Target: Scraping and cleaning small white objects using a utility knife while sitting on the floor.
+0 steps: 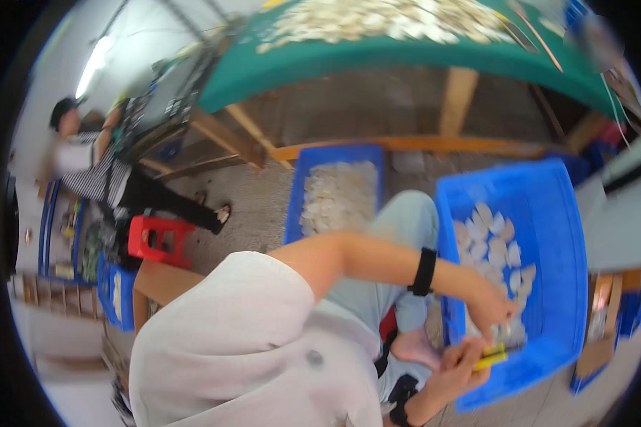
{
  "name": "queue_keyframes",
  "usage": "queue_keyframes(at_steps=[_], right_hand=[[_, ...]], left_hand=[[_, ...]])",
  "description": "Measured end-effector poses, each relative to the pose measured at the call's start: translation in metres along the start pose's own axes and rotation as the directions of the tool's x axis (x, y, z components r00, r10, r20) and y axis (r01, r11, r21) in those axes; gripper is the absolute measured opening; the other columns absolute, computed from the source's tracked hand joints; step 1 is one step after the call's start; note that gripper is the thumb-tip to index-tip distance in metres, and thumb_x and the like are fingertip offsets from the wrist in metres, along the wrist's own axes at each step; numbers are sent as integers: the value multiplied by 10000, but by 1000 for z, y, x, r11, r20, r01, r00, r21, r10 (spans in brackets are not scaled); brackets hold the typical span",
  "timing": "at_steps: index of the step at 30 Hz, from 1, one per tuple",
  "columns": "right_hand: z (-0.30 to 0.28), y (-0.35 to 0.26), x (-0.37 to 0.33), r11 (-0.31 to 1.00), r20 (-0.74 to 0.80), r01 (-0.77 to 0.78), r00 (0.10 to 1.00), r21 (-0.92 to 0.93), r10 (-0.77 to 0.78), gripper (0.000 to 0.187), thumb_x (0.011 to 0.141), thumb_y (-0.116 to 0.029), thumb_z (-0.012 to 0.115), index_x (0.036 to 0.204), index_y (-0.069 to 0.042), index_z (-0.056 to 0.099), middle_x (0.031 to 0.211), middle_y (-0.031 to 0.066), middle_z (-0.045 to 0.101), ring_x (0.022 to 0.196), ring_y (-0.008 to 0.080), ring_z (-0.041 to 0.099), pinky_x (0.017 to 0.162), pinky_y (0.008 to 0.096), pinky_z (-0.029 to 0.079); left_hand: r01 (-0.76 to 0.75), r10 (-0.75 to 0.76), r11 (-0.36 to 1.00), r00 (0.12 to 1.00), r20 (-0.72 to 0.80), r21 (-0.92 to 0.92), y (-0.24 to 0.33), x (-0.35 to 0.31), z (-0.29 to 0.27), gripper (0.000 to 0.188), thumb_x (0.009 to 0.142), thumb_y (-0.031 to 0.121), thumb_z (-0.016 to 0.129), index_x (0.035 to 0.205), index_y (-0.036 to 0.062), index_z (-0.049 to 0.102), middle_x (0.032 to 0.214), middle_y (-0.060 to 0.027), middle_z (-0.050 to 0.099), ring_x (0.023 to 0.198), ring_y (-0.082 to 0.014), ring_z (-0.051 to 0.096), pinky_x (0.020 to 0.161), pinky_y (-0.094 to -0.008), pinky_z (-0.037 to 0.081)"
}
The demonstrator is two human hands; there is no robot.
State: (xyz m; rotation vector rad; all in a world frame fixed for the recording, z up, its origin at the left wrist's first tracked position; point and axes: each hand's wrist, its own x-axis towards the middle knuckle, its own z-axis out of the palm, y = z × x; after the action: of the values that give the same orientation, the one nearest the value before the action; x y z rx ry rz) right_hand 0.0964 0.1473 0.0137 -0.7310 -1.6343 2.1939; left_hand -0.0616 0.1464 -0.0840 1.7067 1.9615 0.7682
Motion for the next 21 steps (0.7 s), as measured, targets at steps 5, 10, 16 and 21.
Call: queue_keyframes(at_steps=[5, 10, 16, 21], right_hand=[[-48, 60, 27, 976, -66, -56, 997, -212, 43, 222, 862, -197, 577, 793, 13, 570, 479, -18, 356, 384, 75, 312, 368, 221, 217], [-17, 37, 17, 936, 54, -182, 977, -301, 208, 315, 856, -239, 592, 651, -1, 560, 588, 72, 554, 440, 111, 426, 401, 231, 313], [-7, 46, 31, 927, 117, -270, 944, -258, 308, 308, 844, -234, 605, 641, -12, 539, 573, 58, 534, 434, 85, 396, 392, 213, 282], [1, 51, 36, 902, 118, -234, 948, -362, 294, 298, 838, -234, 609, 667, 3, 552, 576, 61, 539, 439, 94, 410, 394, 223, 295]], left_hand=[[82, -58, 895, 996, 68, -439, 9, -103, -25, 601, 825, 504, 532, 1060, -46, 586, 1152, -191, 430, 1073, -324, 463, 913, -352, 375], [106, -180, 842, 980, -90, -528, 55, -176, -36, 541, 852, 448, 528, 1075, -43, 581, 1176, -187, 390, 1084, -324, 448, 915, -346, 375], [48, -149, 932, 954, -259, -359, 51, -178, -12, 463, 826, 428, 564, 1031, 15, 610, 1150, -182, 396, 1001, -293, 487, 853, -350, 403], [-38, -131, 921, 906, -401, -387, 66, -182, 3, 388, 820, 324, 620, 1024, -4, 583, 1059, -210, 465, 987, -346, 465, 841, -394, 393]])
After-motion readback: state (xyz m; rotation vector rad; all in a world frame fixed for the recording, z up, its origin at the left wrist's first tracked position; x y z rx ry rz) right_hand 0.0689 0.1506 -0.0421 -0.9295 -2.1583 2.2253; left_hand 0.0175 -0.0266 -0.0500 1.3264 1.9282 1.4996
